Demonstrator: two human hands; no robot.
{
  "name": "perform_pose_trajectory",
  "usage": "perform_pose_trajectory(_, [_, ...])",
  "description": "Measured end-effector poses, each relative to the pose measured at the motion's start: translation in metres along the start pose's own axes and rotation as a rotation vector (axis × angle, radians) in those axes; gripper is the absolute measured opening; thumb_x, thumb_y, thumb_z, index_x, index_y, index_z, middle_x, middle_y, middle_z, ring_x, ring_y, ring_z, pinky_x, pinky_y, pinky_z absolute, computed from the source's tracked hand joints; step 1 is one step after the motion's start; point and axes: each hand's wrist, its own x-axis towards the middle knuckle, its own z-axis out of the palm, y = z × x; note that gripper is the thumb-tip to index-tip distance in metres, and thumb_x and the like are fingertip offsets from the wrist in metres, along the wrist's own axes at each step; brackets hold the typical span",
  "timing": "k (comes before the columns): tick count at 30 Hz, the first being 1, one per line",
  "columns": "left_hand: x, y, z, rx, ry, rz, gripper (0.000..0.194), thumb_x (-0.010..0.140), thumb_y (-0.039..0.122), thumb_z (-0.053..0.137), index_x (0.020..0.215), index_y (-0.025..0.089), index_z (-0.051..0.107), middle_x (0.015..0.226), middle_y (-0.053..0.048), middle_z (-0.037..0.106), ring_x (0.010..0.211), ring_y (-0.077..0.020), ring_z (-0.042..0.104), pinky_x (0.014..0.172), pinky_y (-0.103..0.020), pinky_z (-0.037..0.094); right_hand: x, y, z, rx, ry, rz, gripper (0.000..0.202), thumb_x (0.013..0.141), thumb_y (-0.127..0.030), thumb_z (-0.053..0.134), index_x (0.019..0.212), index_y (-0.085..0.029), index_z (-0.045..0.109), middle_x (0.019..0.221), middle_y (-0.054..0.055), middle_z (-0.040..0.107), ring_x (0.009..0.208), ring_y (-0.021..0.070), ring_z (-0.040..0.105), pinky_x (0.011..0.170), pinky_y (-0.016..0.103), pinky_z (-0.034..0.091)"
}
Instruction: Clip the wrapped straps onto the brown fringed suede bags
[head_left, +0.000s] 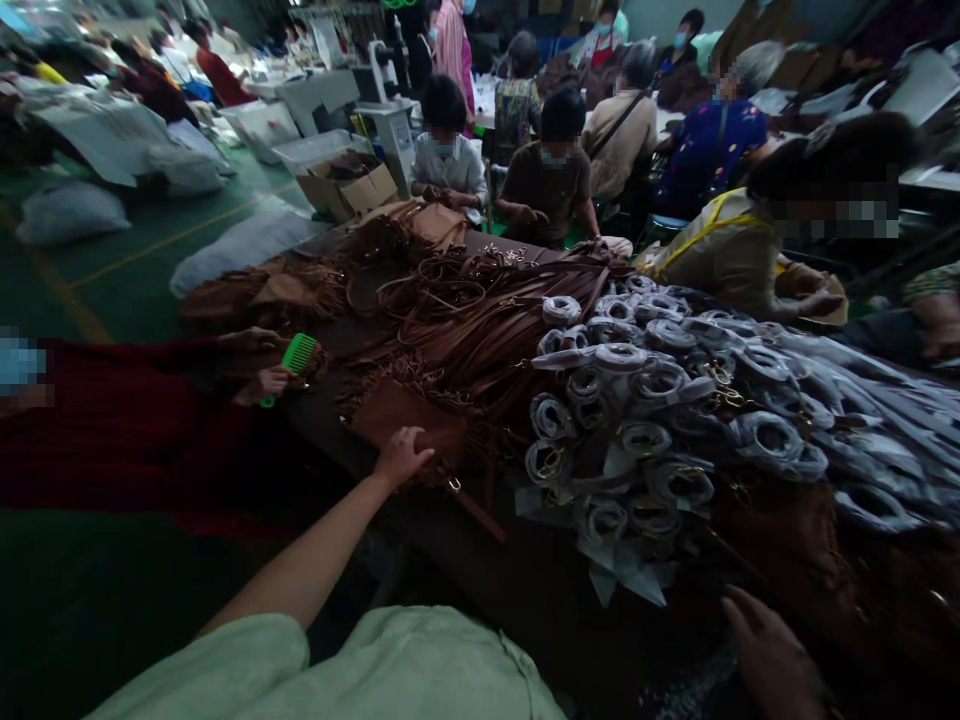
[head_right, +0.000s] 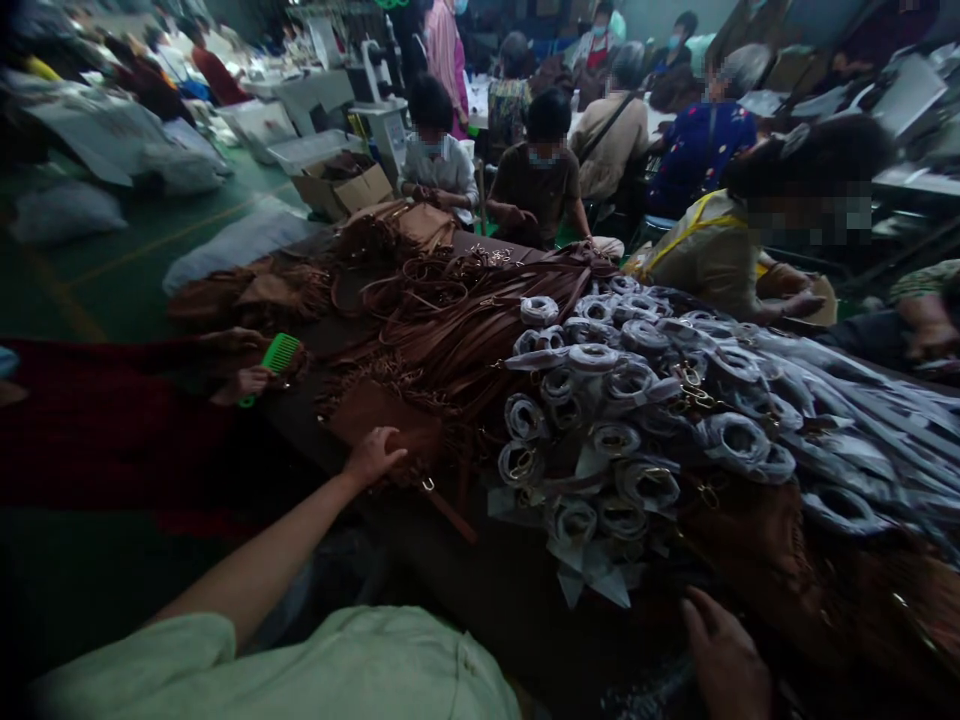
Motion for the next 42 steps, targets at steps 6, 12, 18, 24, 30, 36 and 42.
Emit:
perform_pose_trajectory(6, [-0.011,-0.054,0.001,0.017,-0.168,0.362,0.054,0.067,0.017,0.069,0.117,0.02,0.051,0.126,-0.009,0.048,0.119,-0.0232,0.04,0.103,-0.039,0.029,-0.062,-0.13,0.123,0.292,-0.387,-0.167,0.041,0.074,-0.049,0.046,0.094,-0.019,0.067,0.101,0.01,0.068,0.096,0.0278,0.062,0.087,0.042,0.048])
perform_pose_trajectory(12, [0.013,-0.07,0.005,0.026,-0.221,0.654,0.021,0.082,0.013,0.05,0.101,0.016,0.059,0.103,-0.01,0.059,0.097,-0.0177,0.052,0.087,-0.032,0.042,-0.085,-0.262,0.163,0.415,-0.589,-0.343,0.035,0.079,-0.041,0.049,0.1,-0.018,0.065,0.102,0.009,0.067,0.094,0.0236,0.063,0.085,0.037,0.048])
perform_pose_trajectory(18, [0.024,-0.062,-0.025,0.098,-0.181,0.771,0.022,0.088,0.018,0.043,0.082,0.016,0.064,0.075,-0.007,0.056,0.075,-0.016,0.051,0.07,-0.027,0.042,-0.088,-0.34,0.167,0.285,-0.46,-0.466,0.039,0.081,-0.044,0.048,0.102,-0.017,0.064,0.103,0.01,0.066,0.097,0.0235,0.059,0.085,0.036,0.044])
perform_pose_trajectory(24, [0.004,-0.006,-0.061,-0.144,-0.065,0.902,0.028,0.092,0.024,0.039,0.099,0.02,0.065,0.087,-0.006,0.062,0.086,-0.0142,0.055,0.079,-0.026,0.042,-0.075,-0.363,0.144,0.18,-0.346,-0.424,0.049,0.082,-0.057,0.043,0.08,-0.015,0.068,0.081,0.01,0.068,0.086,0.0243,0.06,0.08,0.034,0.041])
perform_pose_trajectory(30, [-0.025,0.057,-0.056,-0.397,0.024,0.786,0.025,0.089,0.023,0.045,0.1,0.02,0.067,0.085,-0.005,0.065,0.082,-0.0141,0.057,0.077,-0.027,0.045,-0.085,-0.331,0.125,0.713,-0.708,0.008,0.046,0.067,-0.057,0.063,0.071,-0.012,0.067,0.061,0.004,0.064,0.057,0.0177,0.059,0.053,0.026,0.042])
perform_pose_trajectory(36, [-0.082,0.07,-0.04,-0.562,0.128,0.366,0.02,0.083,0.035,0.055,0.079,0.017,0.065,0.08,-0.007,0.062,0.082,-0.0172,0.056,0.078,-0.031,0.046,-0.117,-0.311,0.114,1.176,-0.668,0.326,0.045,0.063,-0.046,0.072,0.095,-0.015,0.064,0.077,0.004,0.069,0.057,0.0146,0.061,0.045,0.022,0.045])
perform_pose_trajectory(42, [-0.108,0.1,-0.011,-1.045,-0.491,0.153,0.049,0.073,0.05,0.061,0.108,0.015,0.061,0.095,-0.009,0.065,0.083,-0.0201,0.059,0.068,-0.029,0.047,-0.121,-0.279,0.091,1.225,-0.733,0.258,0.045,0.068,-0.044,0.069,0.103,-0.017,0.061,0.086,0.006,0.07,0.063,0.0161,0.064,0.049,0.023,0.048])
